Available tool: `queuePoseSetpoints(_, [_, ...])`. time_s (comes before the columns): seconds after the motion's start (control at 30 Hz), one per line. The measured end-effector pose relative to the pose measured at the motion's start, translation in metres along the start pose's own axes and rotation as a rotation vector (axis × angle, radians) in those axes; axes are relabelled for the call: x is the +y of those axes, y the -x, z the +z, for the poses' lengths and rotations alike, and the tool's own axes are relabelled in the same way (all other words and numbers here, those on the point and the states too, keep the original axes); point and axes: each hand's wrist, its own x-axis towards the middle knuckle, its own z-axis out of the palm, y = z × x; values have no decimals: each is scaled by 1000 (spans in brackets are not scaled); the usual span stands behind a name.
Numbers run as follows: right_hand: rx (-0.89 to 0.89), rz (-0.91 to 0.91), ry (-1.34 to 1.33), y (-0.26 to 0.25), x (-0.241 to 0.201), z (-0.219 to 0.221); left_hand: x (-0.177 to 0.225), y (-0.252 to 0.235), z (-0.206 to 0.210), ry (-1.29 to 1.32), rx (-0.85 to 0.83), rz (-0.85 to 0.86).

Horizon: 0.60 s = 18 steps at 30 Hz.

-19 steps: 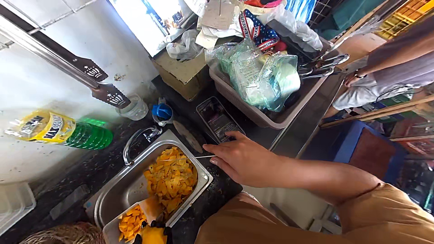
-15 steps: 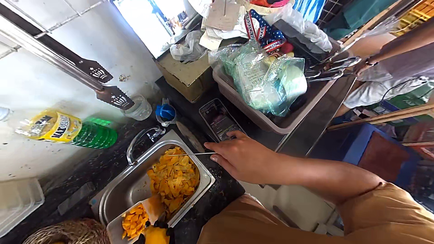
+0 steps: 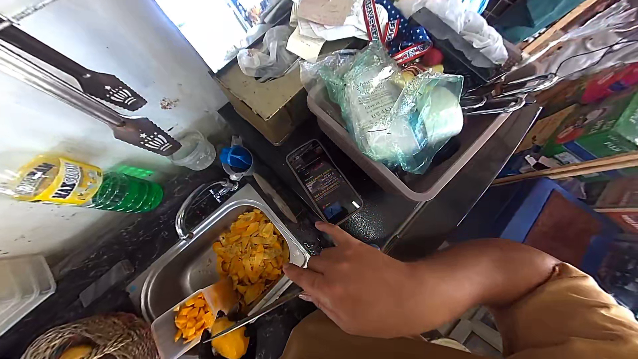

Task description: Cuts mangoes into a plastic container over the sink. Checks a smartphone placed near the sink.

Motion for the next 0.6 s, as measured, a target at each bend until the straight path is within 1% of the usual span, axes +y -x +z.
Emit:
queuePoseSetpoints(0.03, [-10, 5, 15, 1, 1, 0, -12, -30, -50, 52, -313, 39])
queuePoseSetpoints(0.07, [-26, 12, 30, 1, 2, -1, -20, -58, -79, 89, -510, 35])
queuePoseSetpoints(0.1, [-35, 17, 45, 1, 3, -3, -20, -63, -70, 128, -332, -31])
queuePoseSetpoints(0.13, [-51, 23, 57, 1, 4, -6, -17, -63, -49, 70, -132, -88])
queuePoseSetpoints(0.17, [-67, 30, 72, 0, 5, -9, -16, -67, -37, -10, -14, -122])
queuePoseSetpoints(0.2, [-76, 38, 87, 0, 6, -13, -18, -75, -34, -87, 46, -129])
queuePoseSetpoints(0.27, [-89, 62, 106, -1, 9, -19, -29, -98, -44, -170, 73, -96])
queuePoseSetpoints(0.37, [-81, 116, 102, -3, 20, -22, -44, -122, -60, -195, 114, -53])
queuePoseSetpoints(0.5, [-98, 166, 82, -10, 33, -20, -55, -122, -72, -231, 155, -77])
queuePoseSetpoints(0.6, [-44, 183, 62, -19, 40, -20, -57, -115, -82, -279, 121, -68])
